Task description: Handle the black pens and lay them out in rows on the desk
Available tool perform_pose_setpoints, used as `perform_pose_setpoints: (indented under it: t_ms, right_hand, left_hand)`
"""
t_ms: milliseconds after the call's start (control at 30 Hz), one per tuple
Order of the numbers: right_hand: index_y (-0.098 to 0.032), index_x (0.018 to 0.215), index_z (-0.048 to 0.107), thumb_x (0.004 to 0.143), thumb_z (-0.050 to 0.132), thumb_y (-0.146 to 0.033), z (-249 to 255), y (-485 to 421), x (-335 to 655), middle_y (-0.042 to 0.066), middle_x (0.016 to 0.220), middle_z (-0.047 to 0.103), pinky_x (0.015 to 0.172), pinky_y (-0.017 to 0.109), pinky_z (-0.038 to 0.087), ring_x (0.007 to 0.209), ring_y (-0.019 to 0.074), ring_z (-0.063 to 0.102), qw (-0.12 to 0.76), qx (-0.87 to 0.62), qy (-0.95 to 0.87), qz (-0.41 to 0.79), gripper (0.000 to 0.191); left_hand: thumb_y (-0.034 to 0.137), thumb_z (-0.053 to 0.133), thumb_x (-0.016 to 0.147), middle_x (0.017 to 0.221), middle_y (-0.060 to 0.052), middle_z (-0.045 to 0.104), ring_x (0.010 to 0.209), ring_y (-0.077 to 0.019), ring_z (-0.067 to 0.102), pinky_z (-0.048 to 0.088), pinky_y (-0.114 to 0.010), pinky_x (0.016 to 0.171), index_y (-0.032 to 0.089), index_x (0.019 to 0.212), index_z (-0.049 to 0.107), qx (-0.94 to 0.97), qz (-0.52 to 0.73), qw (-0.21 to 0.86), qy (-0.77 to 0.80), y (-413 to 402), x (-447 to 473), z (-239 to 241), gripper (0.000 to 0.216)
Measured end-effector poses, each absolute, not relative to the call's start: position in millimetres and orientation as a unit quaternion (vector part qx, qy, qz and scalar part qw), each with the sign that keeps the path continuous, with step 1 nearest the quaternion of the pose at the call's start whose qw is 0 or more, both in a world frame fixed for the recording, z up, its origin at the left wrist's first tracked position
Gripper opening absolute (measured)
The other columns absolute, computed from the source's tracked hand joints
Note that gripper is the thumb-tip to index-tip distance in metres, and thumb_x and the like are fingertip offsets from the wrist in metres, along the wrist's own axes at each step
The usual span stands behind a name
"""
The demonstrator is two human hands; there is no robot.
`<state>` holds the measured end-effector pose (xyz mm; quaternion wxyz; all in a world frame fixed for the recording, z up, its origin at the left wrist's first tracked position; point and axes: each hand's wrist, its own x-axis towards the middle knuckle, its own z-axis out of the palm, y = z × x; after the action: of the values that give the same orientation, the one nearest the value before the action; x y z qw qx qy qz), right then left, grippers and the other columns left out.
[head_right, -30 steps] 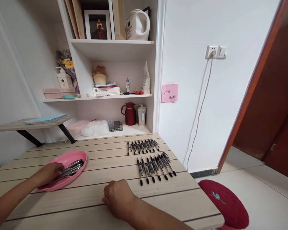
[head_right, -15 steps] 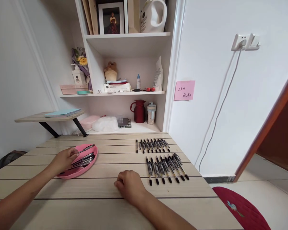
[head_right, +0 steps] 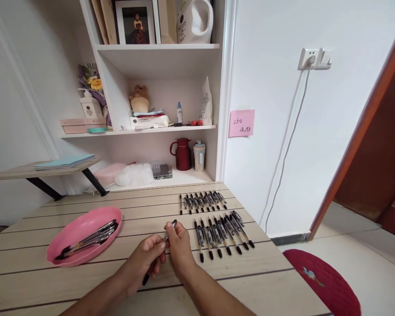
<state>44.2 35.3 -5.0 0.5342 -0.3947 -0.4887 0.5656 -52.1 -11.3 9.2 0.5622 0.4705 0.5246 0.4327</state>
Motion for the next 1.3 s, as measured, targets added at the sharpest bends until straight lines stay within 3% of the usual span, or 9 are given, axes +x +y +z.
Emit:
perform_pose_setpoints:
  t_ms: [133, 333, 567, 700, 800, 1067, 1300]
  right_hand:
    - [-0.018, 0.065, 0.046, 0.07, 0.045, -0.056, -2, 41, 51, -0.006, 0.051, 0.039, 0.044, 0.02, 0.033, 0.044, 0.0076, 0.037, 0.537, -0.43, -0.492, 0.533, 0.039]
    - [-0.016, 0.071, 0.051, 0.073, 0.043, -0.054, -2, 52, 58, -0.004, 0.051, 0.046, 0.046, 0.021, 0.035, 0.045, 0.0088, 0.042, 0.519, -0.434, -0.51, 0.531, 0.04]
    - [-0.016, 0.093, 0.054, 0.071, 0.052, -0.045, 11, 84, 78, -0.001, 0.065, 0.053, 0.045, 0.019, 0.041, 0.052, 0.0097, 0.055, 0.571, -0.431, -0.428, 0.553, 0.038]
    - [-0.016, 0.09, 0.056, 0.069, 0.055, -0.029, 27, 122, 85, -0.002, 0.061, 0.055, 0.046, 0.019, 0.041, 0.05, 0.0094, 0.055, 0.447, -0.49, -0.561, 0.495, 0.025]
    - [-0.014, 0.085, 0.06, 0.064, 0.058, -0.022, 41, 154, 79, -0.001, 0.055, 0.058, 0.046, 0.02, 0.038, 0.05, 0.0113, 0.055, 0.334, -0.563, -0.689, 0.31, 0.023]
    - [-0.011, 0.056, 0.062, 0.048, 0.062, -0.003, 35, 205, 34, 0.006, 0.051, 0.061, 0.055, 0.023, 0.043, 0.062, 0.0195, 0.061, 0.233, -0.609, -0.73, 0.202, 0.012]
    - [-0.008, 0.076, 0.064, 0.048, 0.065, -0.001, 25, 219, 13, 0.017, 0.081, 0.066, 0.067, 0.027, 0.047, 0.083, 0.0249, 0.062, 0.156, -0.637, -0.737, 0.164, 0.029]
  left_hand:
    - [0.044, 0.057, 0.068, 0.056, 0.004, 0.052, 0.032, -0.0017, 0.03, 0.012, -0.016, 0.033, 0.016, 0.075, 0.047, 0.458, 0.438, 0.597, 0.492, 0, -50, 5, 0.029]
    - [0.042, 0.055, 0.071, 0.061, 0.003, 0.053, 0.033, -0.001, 0.026, 0.012, -0.017, 0.033, 0.016, 0.098, 0.053, 0.459, 0.422, 0.632, 0.46, -3, -55, 3, 0.038]
    - [0.041, 0.058, 0.068, 0.057, 0.005, 0.05, 0.031, -0.0013, 0.024, 0.011, -0.016, 0.032, 0.018, 0.107, 0.051, 0.416, 0.435, 0.661, 0.447, -4, -60, 4, 0.046]
    - [0.037, 0.057, 0.069, 0.058, 0.006, 0.05, 0.031, -0.0009, 0.024, 0.011, -0.016, 0.032, 0.02, 0.108, 0.05, 0.378, 0.468, 0.677, 0.423, -1, -63, 2, 0.042]
    - [0.035, 0.057, 0.07, 0.058, 0.006, 0.049, 0.031, -0.0006, 0.024, 0.011, -0.016, 0.033, 0.02, 0.106, 0.05, 0.366, 0.488, 0.678, 0.41, 1, -65, 0, 0.04]
    - [0.038, 0.057, 0.069, 0.058, 0.006, 0.05, 0.03, -0.0009, 0.023, 0.01, -0.018, 0.032, 0.019, 0.103, 0.052, 0.382, 0.493, 0.654, 0.427, 6, -67, -1, 0.039]
    - [0.039, 0.057, 0.069, 0.059, 0.006, 0.051, 0.03, -0.0013, 0.025, 0.012, -0.018, 0.032, 0.019, 0.105, 0.051, 0.382, 0.487, 0.658, 0.429, 10, -68, -3, 0.041]
